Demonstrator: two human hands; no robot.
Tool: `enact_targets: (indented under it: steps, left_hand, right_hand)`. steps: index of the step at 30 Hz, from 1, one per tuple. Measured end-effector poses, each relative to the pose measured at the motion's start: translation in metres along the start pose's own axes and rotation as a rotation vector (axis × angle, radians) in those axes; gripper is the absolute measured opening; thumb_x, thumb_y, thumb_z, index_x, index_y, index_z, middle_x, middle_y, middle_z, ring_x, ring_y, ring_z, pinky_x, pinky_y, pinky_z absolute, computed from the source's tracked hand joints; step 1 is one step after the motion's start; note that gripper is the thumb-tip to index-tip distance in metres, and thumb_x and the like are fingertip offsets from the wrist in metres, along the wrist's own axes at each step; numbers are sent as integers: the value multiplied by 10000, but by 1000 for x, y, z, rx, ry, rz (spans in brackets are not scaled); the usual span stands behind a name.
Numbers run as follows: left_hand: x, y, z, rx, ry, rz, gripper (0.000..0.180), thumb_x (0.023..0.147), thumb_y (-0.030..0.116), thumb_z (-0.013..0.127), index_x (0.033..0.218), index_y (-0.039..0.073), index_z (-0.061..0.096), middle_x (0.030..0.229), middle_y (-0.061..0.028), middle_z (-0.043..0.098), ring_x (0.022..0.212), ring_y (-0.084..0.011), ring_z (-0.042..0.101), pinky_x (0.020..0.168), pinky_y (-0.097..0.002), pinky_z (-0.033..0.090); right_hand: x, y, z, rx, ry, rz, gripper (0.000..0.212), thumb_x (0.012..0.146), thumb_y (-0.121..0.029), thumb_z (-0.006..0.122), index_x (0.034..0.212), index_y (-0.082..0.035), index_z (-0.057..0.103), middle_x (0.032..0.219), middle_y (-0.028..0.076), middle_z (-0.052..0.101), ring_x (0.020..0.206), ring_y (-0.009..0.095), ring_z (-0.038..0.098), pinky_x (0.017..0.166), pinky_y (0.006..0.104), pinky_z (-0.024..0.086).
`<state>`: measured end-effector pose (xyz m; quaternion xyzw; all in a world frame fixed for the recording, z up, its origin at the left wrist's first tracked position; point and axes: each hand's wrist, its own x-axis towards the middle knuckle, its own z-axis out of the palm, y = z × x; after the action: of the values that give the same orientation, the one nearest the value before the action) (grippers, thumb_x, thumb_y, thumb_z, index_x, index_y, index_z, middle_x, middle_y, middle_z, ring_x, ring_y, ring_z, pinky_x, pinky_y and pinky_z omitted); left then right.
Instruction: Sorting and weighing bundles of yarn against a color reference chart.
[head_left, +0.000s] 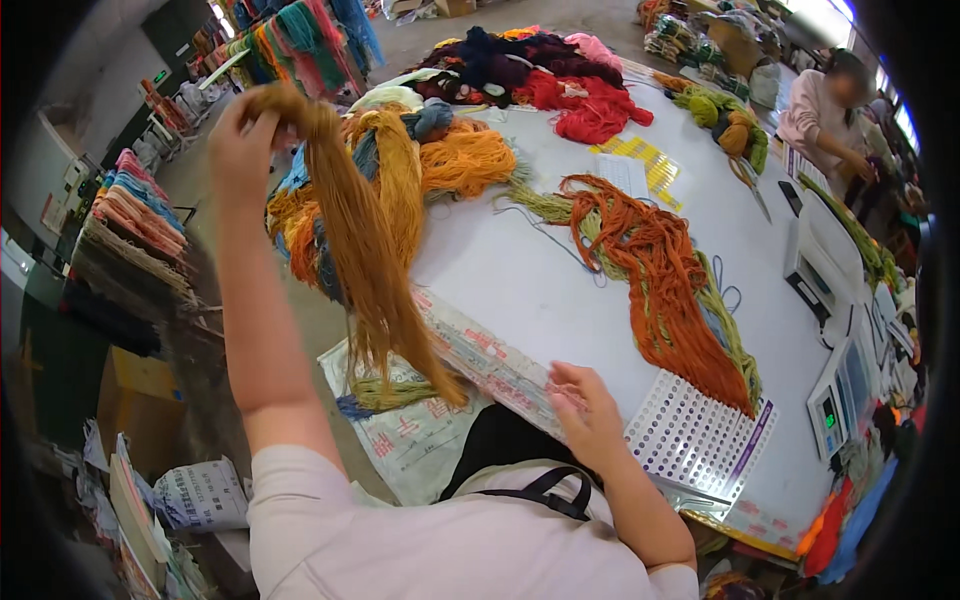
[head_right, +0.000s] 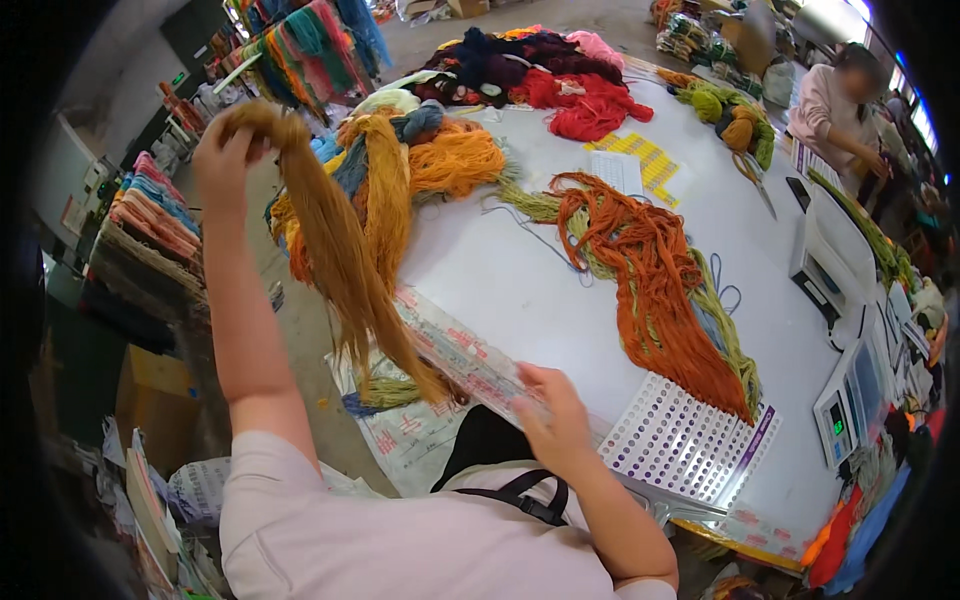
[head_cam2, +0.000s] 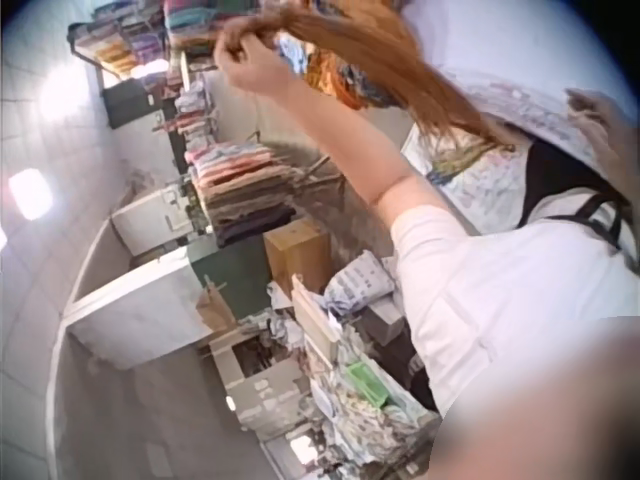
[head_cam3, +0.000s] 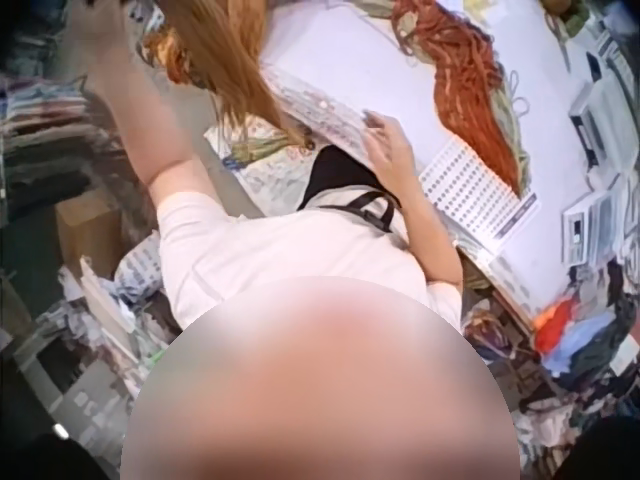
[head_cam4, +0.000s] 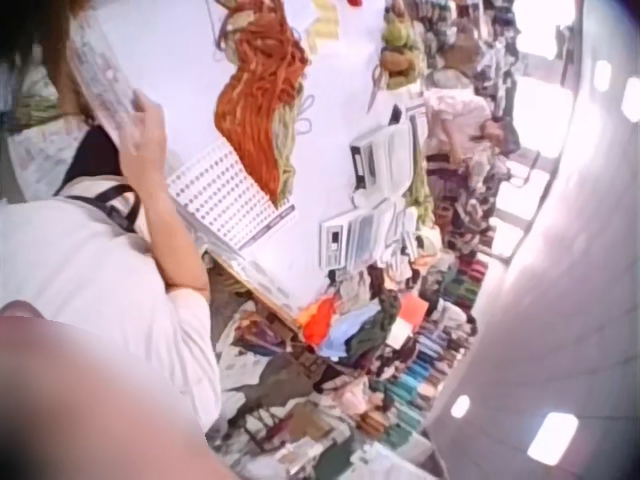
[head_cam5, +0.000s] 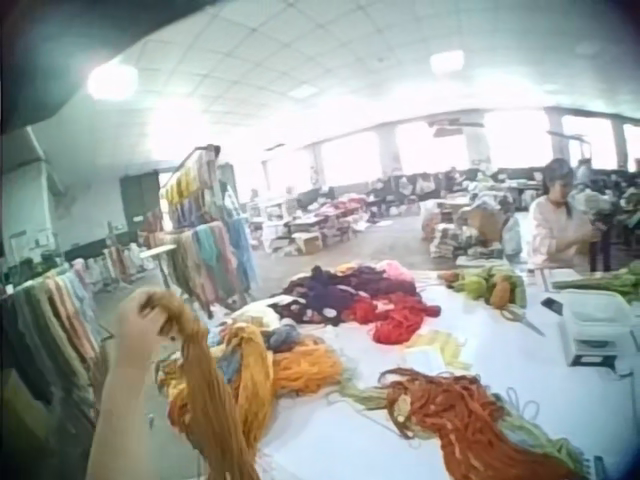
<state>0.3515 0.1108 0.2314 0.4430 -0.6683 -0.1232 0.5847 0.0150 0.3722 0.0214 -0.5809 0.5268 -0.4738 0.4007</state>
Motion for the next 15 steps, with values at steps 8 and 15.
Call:
enact_targets:
  steps: [8, 15]
  left_hand:
    - [-22, -241, 159, 634, -545, 23, 541, 859, 443, 531, 1263, 84, 531, 1311, -235, 481, 1218, -392, 448, 1006, -475, 358]
    - [-31, -312, 113, 914, -253, 306, 337, 902, 207, 554, 1153, -14, 598, 1148, -250, 568, 1022, -382, 560, 937, -404, 434]
  right_hand:
    - [-81, 39, -74, 129, 378, 297, 322, 900, -62, 547, 1219, -26, 512, 1053, 82, 581, 965, 125, 565, 854, 267, 454]
    - [-186, 53, -182, -6, 934, 306, 270, 913, -154, 569, 1147, -19, 572, 963, 49, 630, 831, 97, 584, 737, 245, 476]
